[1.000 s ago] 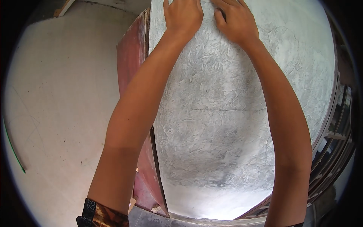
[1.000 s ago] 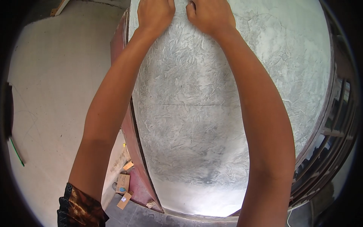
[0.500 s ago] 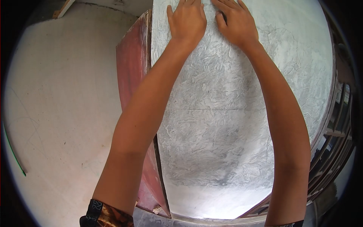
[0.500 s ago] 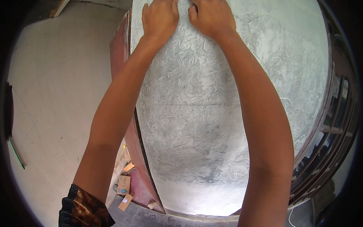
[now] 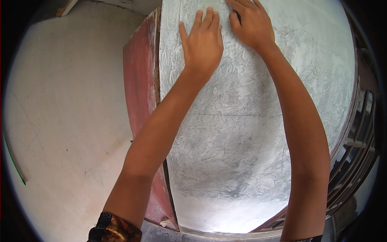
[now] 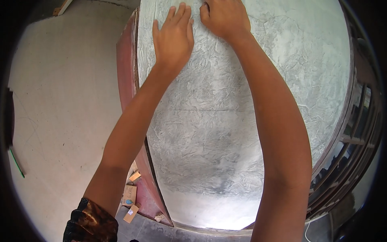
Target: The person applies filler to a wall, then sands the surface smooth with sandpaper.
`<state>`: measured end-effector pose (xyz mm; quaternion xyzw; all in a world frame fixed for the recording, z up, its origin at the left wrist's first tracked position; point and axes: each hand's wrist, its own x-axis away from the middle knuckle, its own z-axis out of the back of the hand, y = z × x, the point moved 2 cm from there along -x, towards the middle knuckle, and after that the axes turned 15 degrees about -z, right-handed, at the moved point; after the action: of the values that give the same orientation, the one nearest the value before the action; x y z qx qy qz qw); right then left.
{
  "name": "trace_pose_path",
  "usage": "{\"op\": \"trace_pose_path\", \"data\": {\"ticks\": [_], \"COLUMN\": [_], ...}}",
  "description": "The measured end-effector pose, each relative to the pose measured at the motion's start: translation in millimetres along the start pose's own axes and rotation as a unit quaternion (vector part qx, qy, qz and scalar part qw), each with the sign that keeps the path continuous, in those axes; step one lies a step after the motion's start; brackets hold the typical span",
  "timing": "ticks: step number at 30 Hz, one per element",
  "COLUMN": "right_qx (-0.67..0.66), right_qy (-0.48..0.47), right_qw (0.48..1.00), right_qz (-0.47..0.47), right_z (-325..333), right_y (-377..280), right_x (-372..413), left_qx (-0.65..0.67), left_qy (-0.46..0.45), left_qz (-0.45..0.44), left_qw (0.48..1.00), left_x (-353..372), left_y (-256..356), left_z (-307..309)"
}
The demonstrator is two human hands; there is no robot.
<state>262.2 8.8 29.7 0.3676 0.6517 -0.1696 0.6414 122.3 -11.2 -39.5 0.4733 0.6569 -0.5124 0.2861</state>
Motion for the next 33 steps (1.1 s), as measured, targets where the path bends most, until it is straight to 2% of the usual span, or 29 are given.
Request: {"op": "trace_pose_path", "data": {"ticks": [2,4,7,10,11,14,18,21,24,27,30,33], "right_qx": [0.007,0.012,-0.007,-0.005,-0.007,-0.011,-0.003,0.001,-0.003,-0.009,-0.009,-0.014], "right_qy": [0.008,0.002,0.000,-0.003,-0.005,0.009,0.001,-0.002,-0.003,0.001,0.002,0.004], "right_qw": [1.000,1.000,1.000,1.000,1.000,1.000,1.000,1.000,1.000,1.000,1.000,1.000], "right_qz": [-0.004,-0.009,-0.002,0.008,0.007,0.002,0.001,0.005,0.007,0.001,0.000,0.004], "right_z": [-0.7,-1.4,0.8,-0.1,-0.3,-0.4,0.0,-0.1,0.4,-0.1,0.2,1.7], "right_y": [0.3,-0.1,0.5,2.3,2.4,1.1,0.5,2.6,3.3,1.8,2.1,1.1], "right_x": [-0.7,-1.7,-0.9,-1.6,-0.9,2.3,-1.2,-1.3,-1.6,0.5,-0.4,-1.9], "left_qx": [-0.019,-0.015,-0.007,0.030,0.018,0.009,-0.007,0.001,-0.022,-0.035,-0.011,-0.016], "left_qy": [0.028,0.063,0.020,0.009,0.055,0.012,0.004,0.022,0.014,-0.012,0.002,0.006], "left_qz": [-0.023,-0.013,0.030,0.009,0.007,0.005,-0.003,-0.010,-0.022,-0.038,-0.021,-0.004], "left_qw": [0.999,0.998,0.999,0.999,0.998,1.000,1.000,1.000,0.999,0.999,1.000,1.000], "left_x": [2.1,-30.1,-73.4,-44.9,-25.1,13.3,-56.1,-65.5,-7.6,3.8,-56.7,-68.7], "left_y": [3.6,-8.7,-38.3,-21.5,-13.1,1.6,-41.3,-49.3,-9.5,-5.0,-44.4,-45.5], "left_z": [-0.3,-5.8,-21.9,-7.1,-8.2,4.2,-13.4,-19.2,-5.0,5.2,-12.6,-19.8]}}
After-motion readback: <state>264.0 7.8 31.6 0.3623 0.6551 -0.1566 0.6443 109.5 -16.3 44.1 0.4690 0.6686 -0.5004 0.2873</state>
